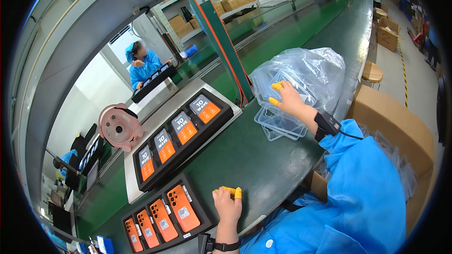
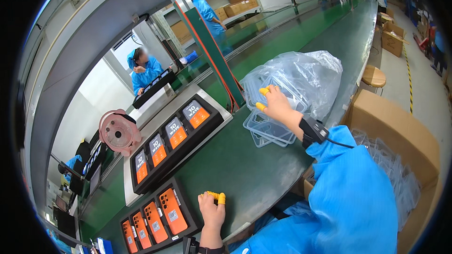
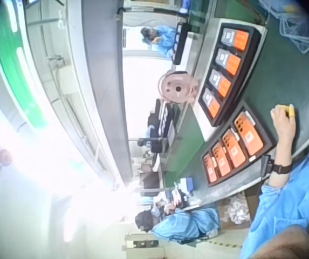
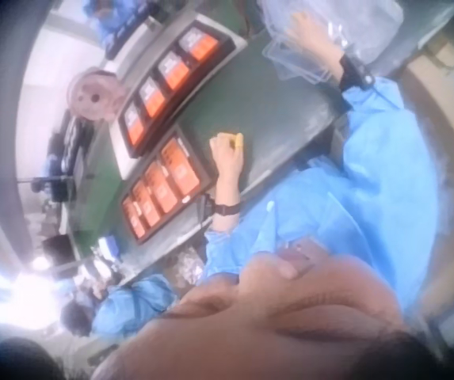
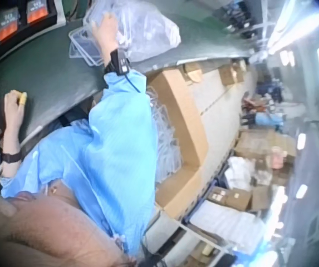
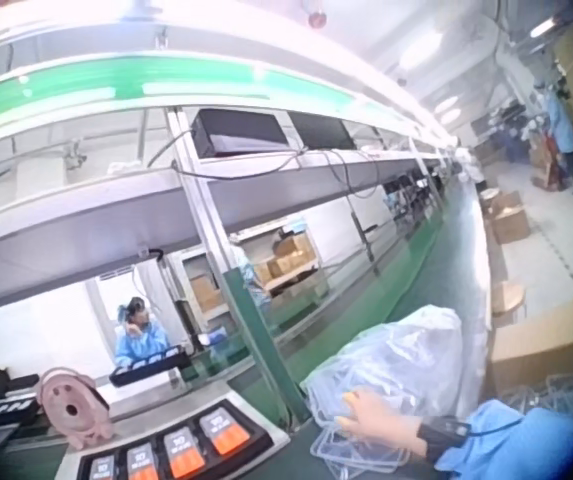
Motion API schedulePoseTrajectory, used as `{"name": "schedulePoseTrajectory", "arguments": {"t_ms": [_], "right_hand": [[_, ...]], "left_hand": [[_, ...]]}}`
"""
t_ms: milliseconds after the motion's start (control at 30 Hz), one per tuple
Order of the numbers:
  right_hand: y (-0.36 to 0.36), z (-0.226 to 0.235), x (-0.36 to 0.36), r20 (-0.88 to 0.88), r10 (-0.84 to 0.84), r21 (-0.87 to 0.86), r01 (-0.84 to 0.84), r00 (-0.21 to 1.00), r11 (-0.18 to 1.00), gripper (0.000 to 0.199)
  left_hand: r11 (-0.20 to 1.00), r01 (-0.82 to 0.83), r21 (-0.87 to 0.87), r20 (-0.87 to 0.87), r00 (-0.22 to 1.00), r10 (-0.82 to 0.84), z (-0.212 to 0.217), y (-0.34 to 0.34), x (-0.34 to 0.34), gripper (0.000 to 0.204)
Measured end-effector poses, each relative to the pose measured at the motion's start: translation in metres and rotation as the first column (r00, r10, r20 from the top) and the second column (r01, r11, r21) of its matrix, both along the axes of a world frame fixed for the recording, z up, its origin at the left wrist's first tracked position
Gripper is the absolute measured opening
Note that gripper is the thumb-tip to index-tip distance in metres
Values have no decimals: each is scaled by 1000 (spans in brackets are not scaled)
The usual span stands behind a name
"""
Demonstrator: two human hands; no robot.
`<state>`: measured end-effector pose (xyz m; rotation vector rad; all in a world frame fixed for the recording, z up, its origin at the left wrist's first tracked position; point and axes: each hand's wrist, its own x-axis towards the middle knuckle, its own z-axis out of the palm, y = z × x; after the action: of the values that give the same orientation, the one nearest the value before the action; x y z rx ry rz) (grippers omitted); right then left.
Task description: The recorder is shown picking up plastic phone cases from a box and placing them onto smartphones on a conveyor belt assembly line.
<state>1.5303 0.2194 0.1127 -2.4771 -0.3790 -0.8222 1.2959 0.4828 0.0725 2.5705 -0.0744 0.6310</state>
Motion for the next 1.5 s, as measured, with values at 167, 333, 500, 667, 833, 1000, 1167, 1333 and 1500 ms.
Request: {"name": "schedulePoseTrajectory", "arguments": {"t_ms": [167,333,500,667,833,1000,1167,1333,1500], "right_hand": [[30,6,29,-207,-100,-83,84,973,993,81],[42,-17,39,-120,-215,-298,171,969,939,76],[26,-26,15,-122,-131,-180,108,984,978,49],[7,-20,-22,-223,-100,-187,58,970,981,64],[-13,-27,-9,-63,-11,-36,9,998,999,55],[-15,31,-12,-219,63,444,42,974,895,45],[-49,54,-10,-146,304,695,-121,941,709,45],[-102,21,-52,-170,579,948,-27,798,316,48],[-115,43,-81,-187,680,928,-99,709,358,47]], "left_hand": [[992,-123,15,-62,990,123,-13,12,7,16],[992,-128,-7,-69,989,127,-13,12,5,14],[991,-127,-41,-100,987,122,-12,12,4,14],[990,-133,-55,-126,984,125,-8,14,6,15],[993,-106,-60,-124,987,98,-6,14,7,14],[992,-112,-55,-96,990,107,-11,15,6,14],[992,-94,-84,-100,991,86,-12,16,6,14],[994,-92,-58,-112,990,85,-10,18,6,13],[987,-124,-101,-121,986,111,-8,14,2,8]]}}
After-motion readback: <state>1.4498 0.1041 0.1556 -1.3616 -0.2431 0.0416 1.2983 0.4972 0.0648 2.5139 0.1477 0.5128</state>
